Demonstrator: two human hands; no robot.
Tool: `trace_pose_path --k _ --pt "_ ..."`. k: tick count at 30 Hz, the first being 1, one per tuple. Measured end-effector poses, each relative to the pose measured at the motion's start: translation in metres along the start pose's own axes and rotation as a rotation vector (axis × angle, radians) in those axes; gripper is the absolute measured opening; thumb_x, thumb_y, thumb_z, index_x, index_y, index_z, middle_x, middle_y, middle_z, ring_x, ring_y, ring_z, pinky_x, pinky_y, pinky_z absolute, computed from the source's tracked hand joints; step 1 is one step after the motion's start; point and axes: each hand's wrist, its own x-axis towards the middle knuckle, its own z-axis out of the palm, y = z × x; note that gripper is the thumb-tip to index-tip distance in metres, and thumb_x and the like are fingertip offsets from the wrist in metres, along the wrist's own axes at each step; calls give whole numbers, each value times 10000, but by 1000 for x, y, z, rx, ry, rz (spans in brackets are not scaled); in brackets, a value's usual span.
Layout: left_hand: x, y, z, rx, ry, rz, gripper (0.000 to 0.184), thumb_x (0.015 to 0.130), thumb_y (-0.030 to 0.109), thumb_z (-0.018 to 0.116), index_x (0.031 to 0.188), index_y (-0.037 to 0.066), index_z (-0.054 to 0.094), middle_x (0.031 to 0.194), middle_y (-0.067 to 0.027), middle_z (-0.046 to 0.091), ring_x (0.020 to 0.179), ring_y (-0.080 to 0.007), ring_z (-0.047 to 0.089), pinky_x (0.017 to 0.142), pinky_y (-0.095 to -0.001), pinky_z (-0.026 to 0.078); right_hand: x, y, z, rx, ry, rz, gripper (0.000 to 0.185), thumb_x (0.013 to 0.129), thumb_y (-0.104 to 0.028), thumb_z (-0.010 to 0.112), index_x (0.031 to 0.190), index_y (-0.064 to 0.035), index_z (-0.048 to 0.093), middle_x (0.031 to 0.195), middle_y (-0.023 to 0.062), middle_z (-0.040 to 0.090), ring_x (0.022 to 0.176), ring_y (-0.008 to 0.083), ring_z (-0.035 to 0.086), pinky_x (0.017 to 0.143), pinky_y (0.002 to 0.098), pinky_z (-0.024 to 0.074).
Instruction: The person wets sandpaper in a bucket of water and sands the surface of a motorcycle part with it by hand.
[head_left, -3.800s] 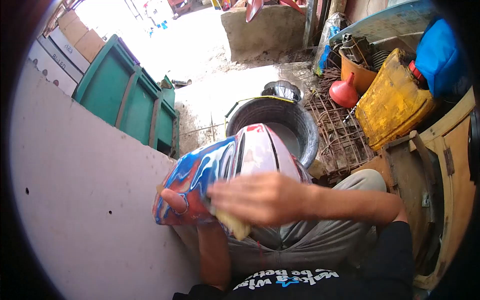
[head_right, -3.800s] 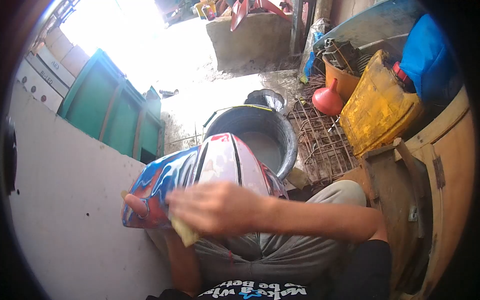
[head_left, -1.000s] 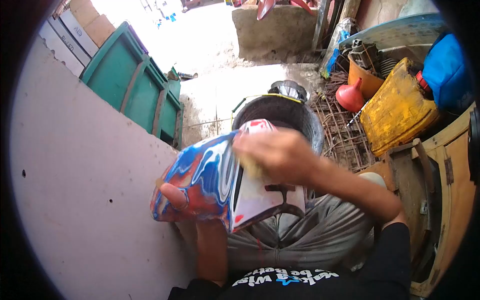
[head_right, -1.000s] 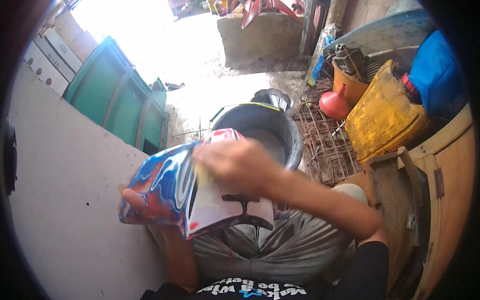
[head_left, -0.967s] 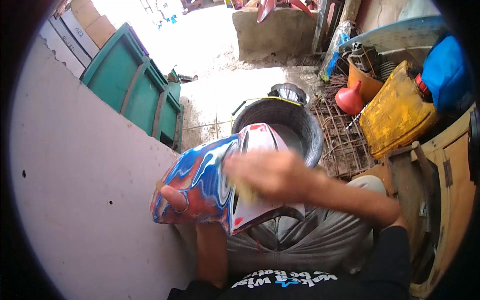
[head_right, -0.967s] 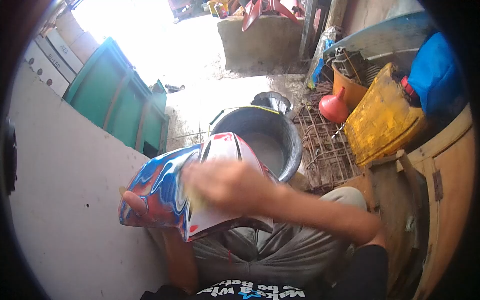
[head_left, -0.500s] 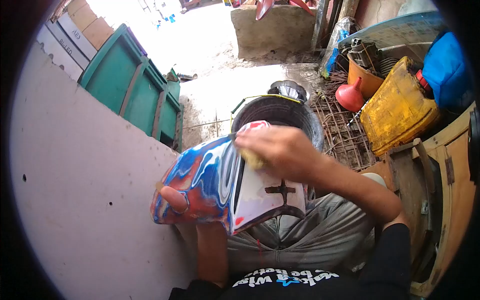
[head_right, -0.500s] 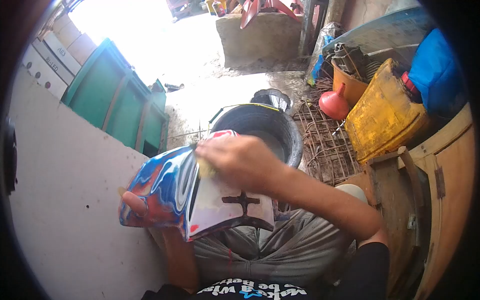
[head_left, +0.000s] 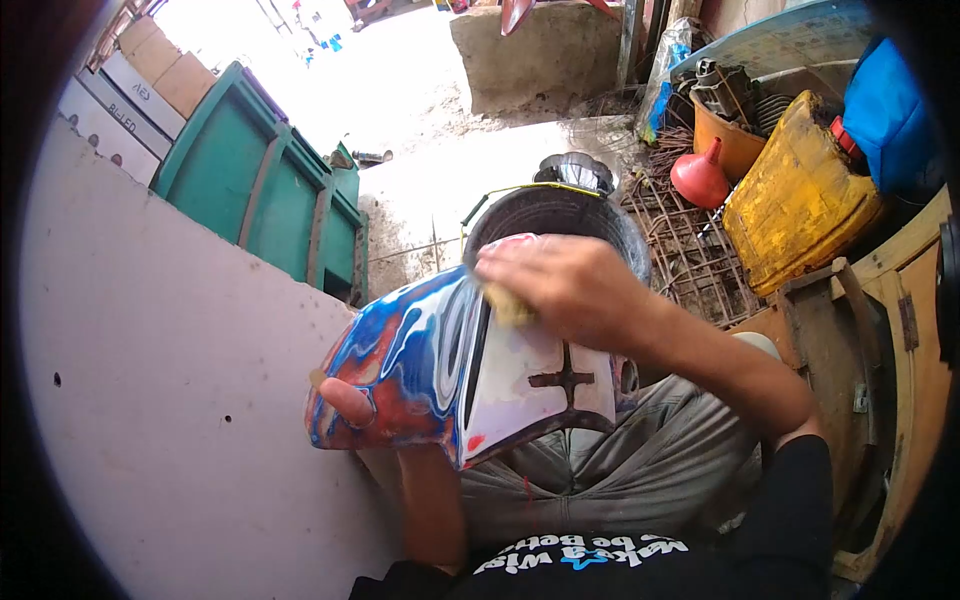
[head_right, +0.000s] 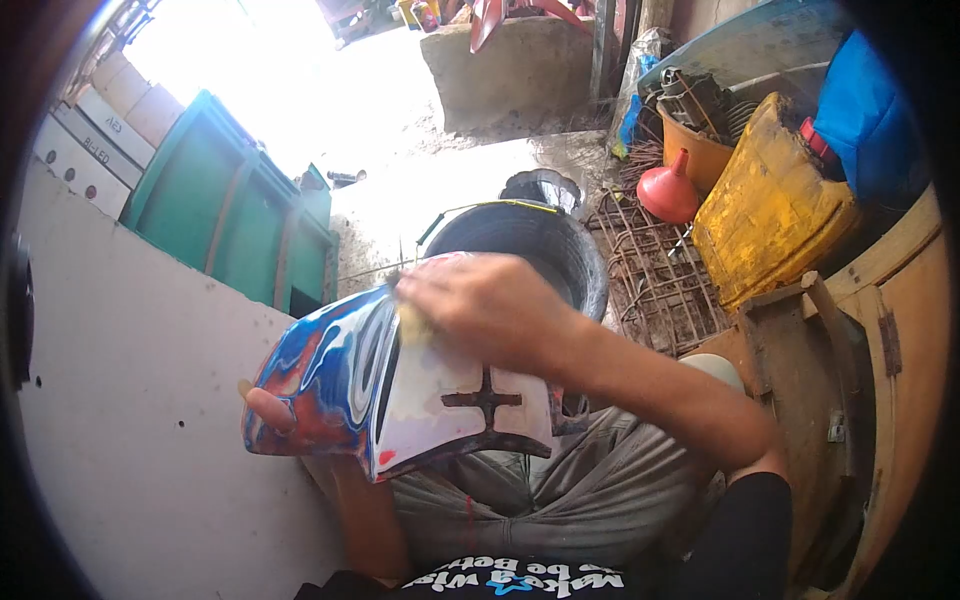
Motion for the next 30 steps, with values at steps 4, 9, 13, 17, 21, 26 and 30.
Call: trace_pose_path --k 4,9,13,17,21,26,30 --pt "-4 8 49 -635 -336 -185 1026 901 800 550 1414 -83 451 1326 -237 613 1170 -311 624 1070 -439 493 3 -31 -5 88 85 -179 307 881 -146 677 1164 -31 709 1175 167 738 1076 223 739 933 362 605" --pt "-7 4 42 -292 -150 -185 1109 839 848 584 1465 -53 423 1375 -220 592 1215 -283 610 1096 -426 476 0 9 4 -49 3 13 285 893 -150 668 1148 -30 710 1141 159 746 1061 242 743 918 353 608" --pt "-5 8 23 -493 -176 -216 1144 837 859 574 1469 -79 405 1371 -228 587 1215 -299 607 1117 -424 457 0 -24 -1 82 103 -201 300 891 -159 674 1156 -25 715 1125 158 751 1042 234 748 901 353 610" --pt "-7 6 28 -442 -130 -201 1123 852 851 559 1463 -79 414 1384 -243 584 1208 -323 618 1103 -465 474 -2 37 1 -106 66 68 311 878 -157 680 1157 -24 718 1117 167 751 1012 221 753 898 391 607" --pt "-3 -1 8 -473 -168 -173 1078 875 828 554 1437 -84 432 1349 -275 592 1170 -339 630 1097 -489 483 0 -31 -1 86 59 -250 311 889 -187 687 1154 -27 717 1174 150 746 1072 211 741 949 392 589" --pt "-1 6 13 159 76 44 1088 865 838 556 1440 -79 443 1385 -236 583 1216 -322 607 1084 -444 483 -2 15 1 -138 3 -2 288 888 -151 680 1136 -9 718 1171 166 746 1043 206 750 898 356 607" --pt "0 8 0 45 23 -23 1099 865 838 557 1451 -83 433 1396 -225 577 1217 -317 604 1082 -427 479 6 -38 -7 43 100 -270 296 872 -170 697 1128 -24 727 1164 152 751 1017 215 756 892 360 618"
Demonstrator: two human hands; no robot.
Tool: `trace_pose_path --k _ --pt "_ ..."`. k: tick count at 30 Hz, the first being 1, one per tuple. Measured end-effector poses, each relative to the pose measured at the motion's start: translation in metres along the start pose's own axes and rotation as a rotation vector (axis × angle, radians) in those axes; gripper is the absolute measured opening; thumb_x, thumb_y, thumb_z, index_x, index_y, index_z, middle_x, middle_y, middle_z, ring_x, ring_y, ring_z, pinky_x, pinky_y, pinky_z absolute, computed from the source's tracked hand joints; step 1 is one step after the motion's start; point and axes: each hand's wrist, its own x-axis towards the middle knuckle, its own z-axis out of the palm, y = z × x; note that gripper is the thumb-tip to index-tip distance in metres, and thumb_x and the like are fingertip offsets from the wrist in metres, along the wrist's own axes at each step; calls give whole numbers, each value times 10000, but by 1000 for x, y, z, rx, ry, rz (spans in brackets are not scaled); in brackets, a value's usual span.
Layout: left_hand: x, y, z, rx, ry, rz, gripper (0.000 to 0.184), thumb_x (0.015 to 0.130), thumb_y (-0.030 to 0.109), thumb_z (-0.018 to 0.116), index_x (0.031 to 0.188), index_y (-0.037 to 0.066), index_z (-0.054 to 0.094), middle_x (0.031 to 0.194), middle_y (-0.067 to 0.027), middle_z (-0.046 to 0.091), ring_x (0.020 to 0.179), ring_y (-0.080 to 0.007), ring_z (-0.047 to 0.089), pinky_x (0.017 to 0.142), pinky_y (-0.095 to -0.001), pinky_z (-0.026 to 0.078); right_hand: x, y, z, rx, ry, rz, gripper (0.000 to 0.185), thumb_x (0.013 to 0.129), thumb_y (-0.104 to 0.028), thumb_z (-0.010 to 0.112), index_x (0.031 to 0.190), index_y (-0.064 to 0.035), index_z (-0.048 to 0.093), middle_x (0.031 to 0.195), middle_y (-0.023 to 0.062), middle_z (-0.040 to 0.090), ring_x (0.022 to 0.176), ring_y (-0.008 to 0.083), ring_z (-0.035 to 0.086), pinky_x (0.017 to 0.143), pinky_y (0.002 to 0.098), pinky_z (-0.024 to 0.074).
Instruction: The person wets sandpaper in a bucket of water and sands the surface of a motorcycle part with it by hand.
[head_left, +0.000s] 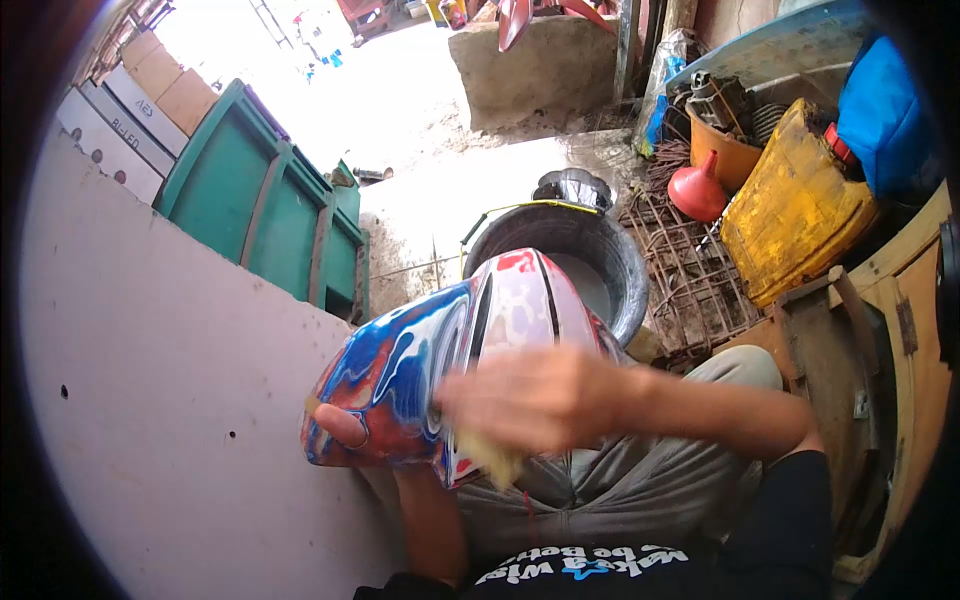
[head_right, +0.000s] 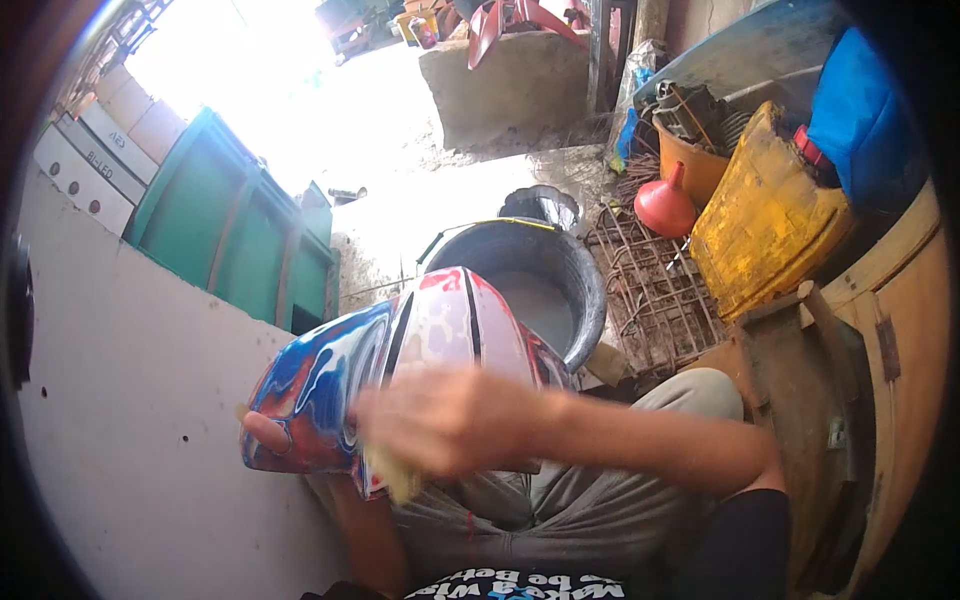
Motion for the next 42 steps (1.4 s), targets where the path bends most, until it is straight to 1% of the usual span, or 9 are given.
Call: trace_pose_path --k 5,10,14,19,22,26,36,39,42 --pt "-9 -36 -69 -613 -116 -247 1002 903 779 578 1373 -98 461 1264 -203 613 1119 -288 615 1009 -385 514 -10 6 11 -27 22 72 300 873 -179 698 1129 -25 727 1147 158 751 1032 246 752 922 360 607" --pt "-3 18 27 -43 -40 -44 967 910 744 611 1370 -92 456 1207 -183 639 1109 -260 618 1002 -362 518 -14 47 -5 -152 -129 281 256 889 -164 673 1095 -28 740 1146 138 758 1035 224 751 934 353 604" --pt "-9 10 15 -681 -118 -292 990 892 771 605 1413 -53 433 1222 -198 631 1140 -279 615 1035 -400 505 -9 7 14 -35 39 76 259 886 -152 678 1103 -23 736 1109 163 758 1028 243 754 942 359 599" --pt "-6 7 37 -162 -2 -58 979 900 789 566 1434 -24 449 1280 -236 618 1173 -304 612 1048 -459 506 -15 44 -1 -97 -128 344 260 891 -142 670 1113 -27 739 1135 129 763 1025 196 753 964 359 590" --pt "-5 -2 43 -744 -219 -182 1001 894 802 558 1418 -46 467 1315 -245 610 1176 -312 618 1047 -479 510 -11 9 15 -62 -6 133 269 887 -140 681 1126 -25 731 1108 144 762 1000 211 758 910 352 609" --pt "0 -2 19 -361 -229 -133 1042 892 810 553 1415 -87 460 1343 -242 604 1181 -315 621 1062 -474 495 -16 51 -1 -102 -280 429 273 871 -162 666 1088 -7 725 1063 139 770 980 238 767 887 350 617" --pt "-6 3 20 -60 -87 -21 1063 904 806 541 1441 -105 426 1380 -242 583 1193 -289 618 1053 -427 502 -20 31 11 -50 -94 287 302 849 -139 706 1131 -32 727 1173 138 753 1093 223 740 969 376 589" --pt "-10 -1 43 -696 -373 -240 1077 897 814 540 1436 -111 425 1352 -249 591 1193 -307 619 1048 -443 511 -17 23 13 -30 -54 207 319 837 -137 718 1135 -24 723 1166 147 752 1078 228 745 938 370 606" --pt "-4 3 34 -489 -271 -175 1104 868 833 561 1432 -107 436 1309 -234 609 1179 -311 621 1053 -422 507 -23 53 5 -55 -112 327 304 847 -139 699 1129 -29 730 1161 132 754 1078 215 743 948 361 601"
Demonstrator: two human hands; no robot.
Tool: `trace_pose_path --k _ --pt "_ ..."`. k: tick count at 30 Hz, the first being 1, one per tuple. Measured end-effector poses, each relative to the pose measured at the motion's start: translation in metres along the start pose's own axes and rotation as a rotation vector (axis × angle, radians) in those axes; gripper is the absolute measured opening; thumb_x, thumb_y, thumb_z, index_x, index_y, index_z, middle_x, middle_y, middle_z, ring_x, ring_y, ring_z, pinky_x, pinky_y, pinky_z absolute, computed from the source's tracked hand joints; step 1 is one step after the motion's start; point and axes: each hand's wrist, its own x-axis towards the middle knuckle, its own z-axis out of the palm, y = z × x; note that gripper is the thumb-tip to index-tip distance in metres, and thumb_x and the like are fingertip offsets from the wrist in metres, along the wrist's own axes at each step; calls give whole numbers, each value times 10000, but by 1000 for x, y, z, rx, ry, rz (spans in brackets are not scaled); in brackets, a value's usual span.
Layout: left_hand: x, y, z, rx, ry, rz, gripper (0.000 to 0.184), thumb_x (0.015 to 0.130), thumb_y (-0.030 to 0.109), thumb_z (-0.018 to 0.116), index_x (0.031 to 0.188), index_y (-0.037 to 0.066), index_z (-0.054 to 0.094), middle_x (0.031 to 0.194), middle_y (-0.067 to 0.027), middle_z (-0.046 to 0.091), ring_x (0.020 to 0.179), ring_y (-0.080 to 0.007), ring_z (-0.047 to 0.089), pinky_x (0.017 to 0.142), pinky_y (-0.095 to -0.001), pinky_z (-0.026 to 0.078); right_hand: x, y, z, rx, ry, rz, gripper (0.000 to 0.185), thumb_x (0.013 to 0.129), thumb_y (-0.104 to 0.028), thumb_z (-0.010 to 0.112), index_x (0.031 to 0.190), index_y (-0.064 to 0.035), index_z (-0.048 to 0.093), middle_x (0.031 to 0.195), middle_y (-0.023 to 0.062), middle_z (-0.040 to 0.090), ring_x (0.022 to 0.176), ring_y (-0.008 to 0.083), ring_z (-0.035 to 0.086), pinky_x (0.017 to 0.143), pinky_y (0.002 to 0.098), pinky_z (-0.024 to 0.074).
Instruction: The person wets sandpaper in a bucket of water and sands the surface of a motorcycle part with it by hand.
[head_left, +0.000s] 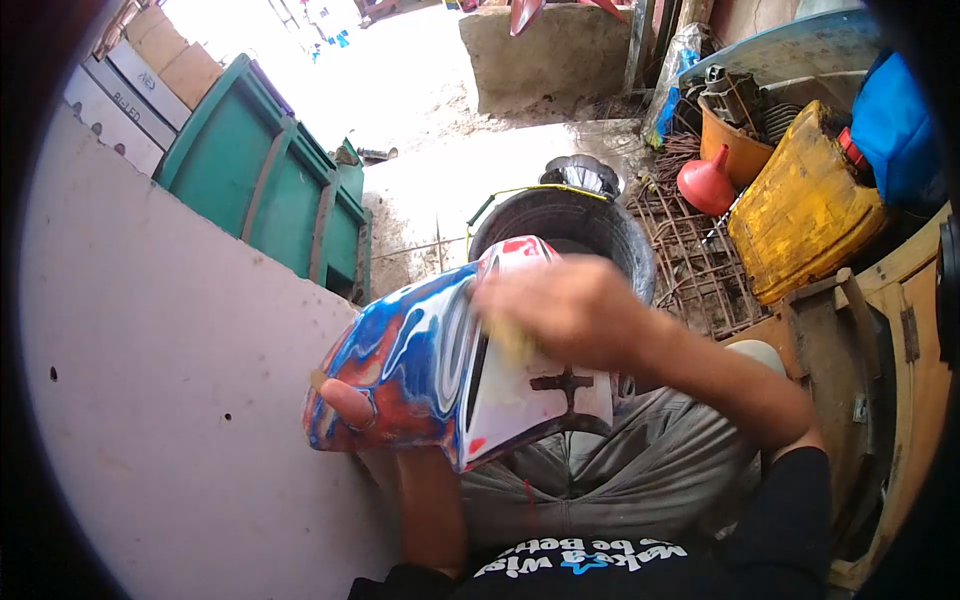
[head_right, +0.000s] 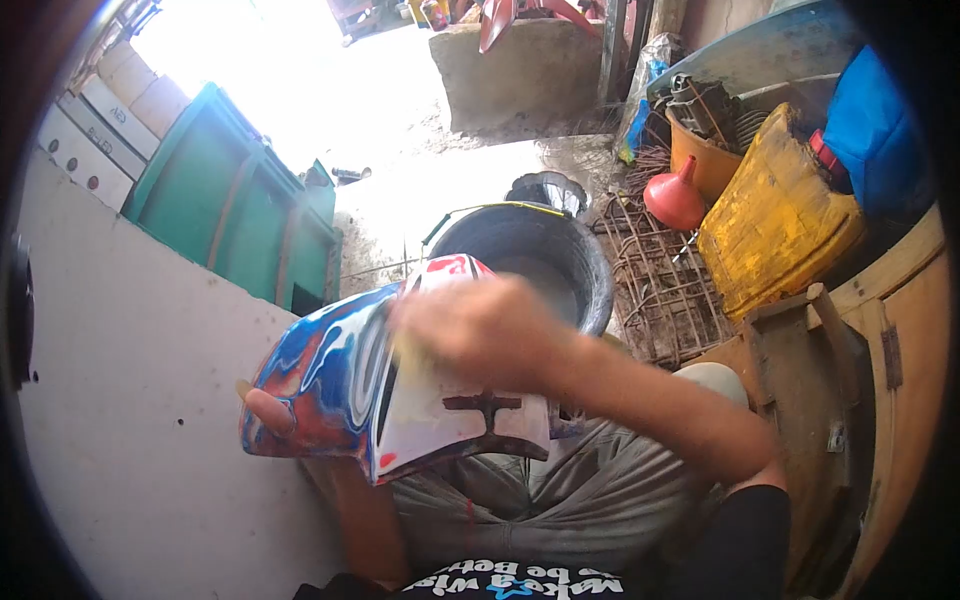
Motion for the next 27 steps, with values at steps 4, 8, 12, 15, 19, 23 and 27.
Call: trace_pose_path --k 4,8,12,15,19,23,27 --pt "3 7 -6 405 117 46 1078 874 826 564 1428 -91 447 1313 -235 610 1145 -299 631 1047 -429 513 -6 -41 7 24 59 -172 331 836 -158 718 1134 -15 721 1169 148 748 1049 224 749 919 364 610" --pt "-1 0 -5 98 71 42 1063 871 814 587 1424 -85 461 1296 -229 622 1107 -285 640 1028 -402 520 -1 -10 -3 68 -44 32 270 876 -145 679 1116 -36 736 1197 121 747 1080 212 740 964 355 591" --pt "-16 31 -81 -51 237 -75 1080 876 828 558 1399 -114 478 1326 -234 610 1139 -275 627 1020 -413 521 -6 -42 3 9 38 -187 299 870 -159 713 1138 -26 722 1146 145 758 1080 225 741 954 373 594" --pt "-13 23 -61 221 355 50 1091 878 822 563 1414 -121 450 1302 -244 625 1121 -291 647 1021 -400 528 0 -28 3 9 133 -167 273 870 -179 694 1092 -22 725 1048 130 766 979 228 755 877 373 607" --pt "-5 7 -18 288 252 78 1100 879 830 548 1420 -122 440 1283 -243 636 1103 -299 659 1012 -388 536 -1 -20 -2 -62 111 -118 294 873 -180 695 1122 -26 719 1115 139 759 1015 225 753 895 379 608" --pt "-29 30 -71 -353 329 -249 1113 873 842 535 1419 -123 435 1295 -238 627 1114 -298 652 1010 -395 533 -3 -26 2 9 106 -136 288 854 -177 706 1100 -29 722 1073 129 760 969 216 757 854 398 607" --pt "-3 16 -43 284 85 36 1092 871 832 555 1407 -113 442 1307 -247 621 1125 -305 651 1020 -415 532 -5 -29 2 -74 96 -131 254 874 -158 691 1093 -33 724 1081 124 759 994 206 751 876 367 608"
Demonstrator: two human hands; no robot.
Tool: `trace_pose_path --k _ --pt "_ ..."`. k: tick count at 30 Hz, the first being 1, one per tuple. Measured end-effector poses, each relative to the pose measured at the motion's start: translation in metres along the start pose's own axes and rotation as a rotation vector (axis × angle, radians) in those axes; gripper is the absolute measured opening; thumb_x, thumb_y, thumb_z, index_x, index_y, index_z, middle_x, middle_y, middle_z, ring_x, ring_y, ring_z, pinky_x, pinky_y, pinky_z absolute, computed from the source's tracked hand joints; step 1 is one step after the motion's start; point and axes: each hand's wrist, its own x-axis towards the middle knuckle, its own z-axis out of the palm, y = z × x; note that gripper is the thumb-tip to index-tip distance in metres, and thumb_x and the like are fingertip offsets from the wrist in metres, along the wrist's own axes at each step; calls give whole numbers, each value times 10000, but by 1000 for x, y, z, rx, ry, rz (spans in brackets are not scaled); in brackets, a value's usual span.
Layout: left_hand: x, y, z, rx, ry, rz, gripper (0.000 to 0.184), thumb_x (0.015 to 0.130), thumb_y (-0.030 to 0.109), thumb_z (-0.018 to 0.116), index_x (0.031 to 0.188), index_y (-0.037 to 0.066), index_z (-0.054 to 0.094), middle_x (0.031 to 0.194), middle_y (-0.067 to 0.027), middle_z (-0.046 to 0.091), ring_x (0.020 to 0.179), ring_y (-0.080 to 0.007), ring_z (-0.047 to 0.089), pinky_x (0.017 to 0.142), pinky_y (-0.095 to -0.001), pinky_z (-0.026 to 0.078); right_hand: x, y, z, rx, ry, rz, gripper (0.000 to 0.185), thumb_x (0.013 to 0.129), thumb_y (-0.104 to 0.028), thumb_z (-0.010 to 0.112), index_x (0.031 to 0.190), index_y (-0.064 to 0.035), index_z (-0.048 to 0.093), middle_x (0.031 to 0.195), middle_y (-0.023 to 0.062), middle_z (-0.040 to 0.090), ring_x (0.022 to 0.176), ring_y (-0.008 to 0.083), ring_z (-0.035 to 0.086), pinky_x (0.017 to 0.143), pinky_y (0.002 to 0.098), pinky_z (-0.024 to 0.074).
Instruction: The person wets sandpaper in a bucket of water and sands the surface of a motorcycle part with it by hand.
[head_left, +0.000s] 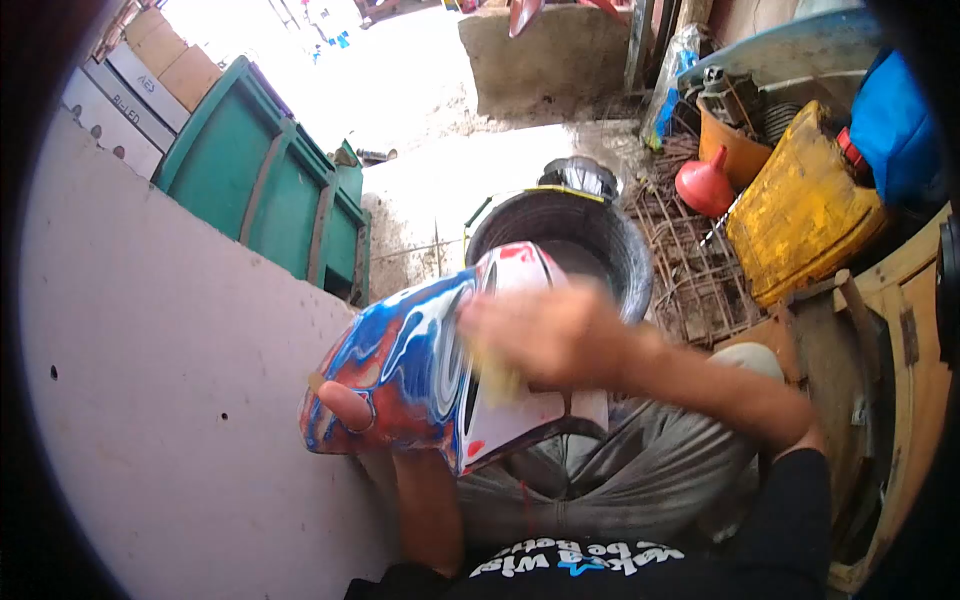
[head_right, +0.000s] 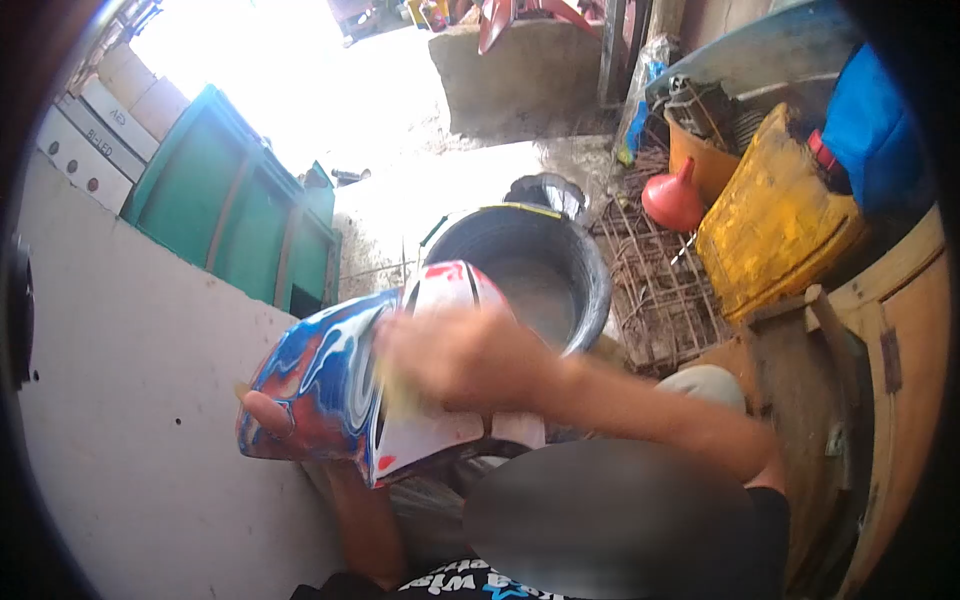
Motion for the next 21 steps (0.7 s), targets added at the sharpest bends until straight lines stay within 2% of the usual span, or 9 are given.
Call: trace_pose_path --k 2,5,6,11,12,14,17,19,21 --pt "3 -3 7 -110 -113 6 1068 888 822 543 1395 -113 450 1305 -268 622 1130 -316 656 1027 -439 535 0 -6 2 12 -59 -34 256 886 -154 691 1110 -35 723 1127 141 756 1029 217 750 905 363 609" --pt "1 -6 48 -244 2 33 1067 891 816 545 1389 -122 450 1320 -276 617 1141 -319 656 1025 -456 540 0 26 -4 44 -107 106 273 879 -165 697 1113 -28 724 1091 155 755 993 231 757 878 376 616" --pt "-1 -8 46 -196 31 45 1063 894 812 546 1390 -124 447 1325 -278 613 1146 -320 657 1019 -457 547 2 45 -6 -23 46 101 284 876 -224 707 1079 -25 711 950 121 761 907 217 759 785 389 622" --pt "-5 -27 -39 399 214 279 1066 897 802 554 1402 -129 436 1344 -280 603 1170 -319 652 1035 -457 540 7 -17 -8 127 0 -219 294 875 -184 696 1121 -28 733 1178 135 749 1065 208 745 881 342 616" --pt "-1 -22 -34 543 248 325 1068 896 801 556 1404 -130 433 1348 -280 601 1175 -319 650 1041 -457 537 4 -2 -5 76 -47 -83 304 867 -191 704 1122 -29 731 1169 141 749 1055 210 747 878 344 615" --pt "-5 -1 8 -116 140 56 1078 901 807 540 1414 -134 426 1370 -282 590 1193 -332 635 1085 -481 496 0 45 -3 19 22 75 349 858 -228 711 1108 16 711 1011 148 760 889 234 764 794 373 618" --pt "0 1 -6 104 67 -25 1075 894 813 544 1426 -114 427 1372 -267 590 1189 -333 637 1084 -475 497 0 3 6 30 45 -51 288 863 -162 713 1117 -28 737 1144 136 757 1041 215 752 900 357 615" --pt "-1 -5 27 -77 50 9 1080 891 822 537 1441 -101 422 1375 -256 587 1198 -325 628 1086 -458 494 5 -17 -4 158 55 -233 284 866 -156 708 1119 -31 738 1156 133 755 1048 209 749 896 343 615" --pt "-3 -5 36 -126 35 21 1081 889 827 534 1451 -90 419 1378 -248 583 1207 -321 618 1086 -442 490 -1 21 -1 54 -26 8 299 860 -177 724 1126 -43 733 1155 130 754 1051 204 747 907 368 608"
